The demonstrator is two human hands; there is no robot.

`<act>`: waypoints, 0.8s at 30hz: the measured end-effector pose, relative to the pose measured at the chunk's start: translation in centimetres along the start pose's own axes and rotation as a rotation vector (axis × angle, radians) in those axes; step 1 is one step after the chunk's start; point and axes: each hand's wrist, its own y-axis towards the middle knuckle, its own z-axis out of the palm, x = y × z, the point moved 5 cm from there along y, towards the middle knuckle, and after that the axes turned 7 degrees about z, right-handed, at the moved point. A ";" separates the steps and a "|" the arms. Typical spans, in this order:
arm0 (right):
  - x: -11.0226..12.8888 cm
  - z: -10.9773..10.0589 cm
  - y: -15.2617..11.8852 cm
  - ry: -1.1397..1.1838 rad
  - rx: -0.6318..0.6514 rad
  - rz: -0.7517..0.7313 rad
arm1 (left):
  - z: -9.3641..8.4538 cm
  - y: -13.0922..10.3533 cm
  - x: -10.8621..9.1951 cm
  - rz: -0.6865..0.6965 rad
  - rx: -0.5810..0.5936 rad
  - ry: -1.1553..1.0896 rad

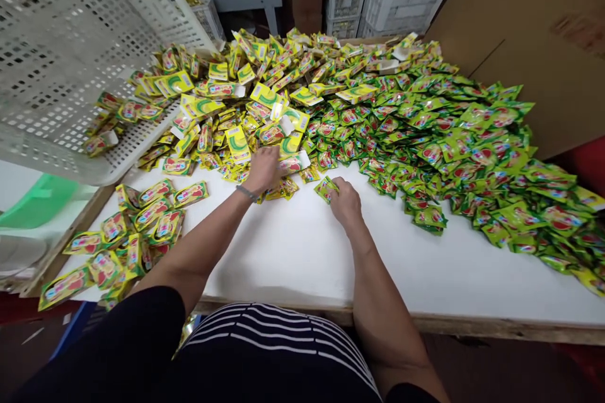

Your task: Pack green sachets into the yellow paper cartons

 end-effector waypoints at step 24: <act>4.3 3.2 -2.6 0.242 0.252 -0.074 | 4.6 -10.8 -0.3 -0.258 0.088 -1.384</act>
